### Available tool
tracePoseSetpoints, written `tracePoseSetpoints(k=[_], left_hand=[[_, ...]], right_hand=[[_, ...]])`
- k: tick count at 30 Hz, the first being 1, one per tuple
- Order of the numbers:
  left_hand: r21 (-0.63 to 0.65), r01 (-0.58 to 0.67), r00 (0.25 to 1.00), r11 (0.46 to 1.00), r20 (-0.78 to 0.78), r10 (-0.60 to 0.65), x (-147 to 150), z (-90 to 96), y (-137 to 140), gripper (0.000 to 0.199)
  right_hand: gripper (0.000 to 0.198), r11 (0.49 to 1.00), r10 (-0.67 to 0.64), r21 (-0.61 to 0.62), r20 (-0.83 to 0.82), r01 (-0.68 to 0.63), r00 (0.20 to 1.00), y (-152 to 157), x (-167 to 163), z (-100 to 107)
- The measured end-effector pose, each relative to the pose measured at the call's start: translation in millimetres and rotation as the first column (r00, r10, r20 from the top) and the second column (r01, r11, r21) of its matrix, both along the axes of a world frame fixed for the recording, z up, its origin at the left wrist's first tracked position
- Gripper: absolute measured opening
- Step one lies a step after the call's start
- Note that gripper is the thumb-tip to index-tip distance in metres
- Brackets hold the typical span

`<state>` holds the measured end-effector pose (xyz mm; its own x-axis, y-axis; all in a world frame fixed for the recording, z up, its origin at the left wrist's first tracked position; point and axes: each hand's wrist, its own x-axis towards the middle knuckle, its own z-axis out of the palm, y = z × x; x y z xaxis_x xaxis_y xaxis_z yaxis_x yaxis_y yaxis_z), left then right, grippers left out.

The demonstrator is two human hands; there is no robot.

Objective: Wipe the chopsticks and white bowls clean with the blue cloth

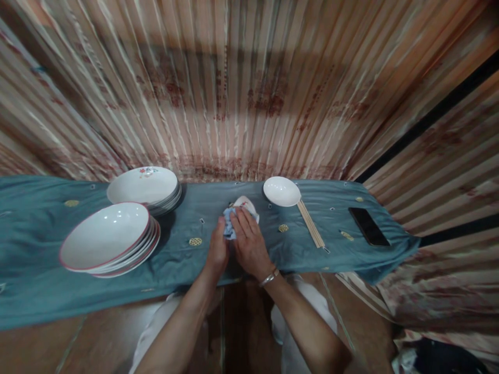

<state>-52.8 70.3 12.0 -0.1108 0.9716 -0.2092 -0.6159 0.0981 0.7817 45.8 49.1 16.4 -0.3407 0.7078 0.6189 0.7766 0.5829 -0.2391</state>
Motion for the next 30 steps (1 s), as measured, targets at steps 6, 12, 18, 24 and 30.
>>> tracePoseSetpoints(k=[6,12,18,24,30], left_hand=[[0.058,0.094,0.993,0.994,-0.078,-0.09,2.1,-2.2,-5.8,0.043],[0.07,0.125,0.989,0.99,-0.095,-0.118,-1.8,3.5,-8.4,0.033],[0.029,0.086,0.983,0.996,0.161,-0.09,-4.9,18.2,-5.0,0.029],[-0.046,0.077,0.939,0.996,0.341,-0.057,-7.0,28.0,5.8,0.032],[-0.157,0.073,0.909,0.985,0.417,-0.001,-10.7,31.9,11.2,0.041]], right_hand=[[0.049,0.991,-0.066,-0.133,-0.323,0.024,0.944,15.1,18.8,8.7],[0.046,0.924,-0.173,-0.36,-0.695,-0.13,0.698,30.7,41.9,2.9],[0.052,0.847,-0.382,-0.513,-0.77,-0.138,0.511,35.8,51.4,-14.4],[0.059,0.841,-0.39,-0.525,-0.754,-0.128,0.529,25.7,30.5,-31.2],[0.062,0.879,-0.302,-0.467,-0.7,-0.096,0.647,2.3,2.1,-27.6]])
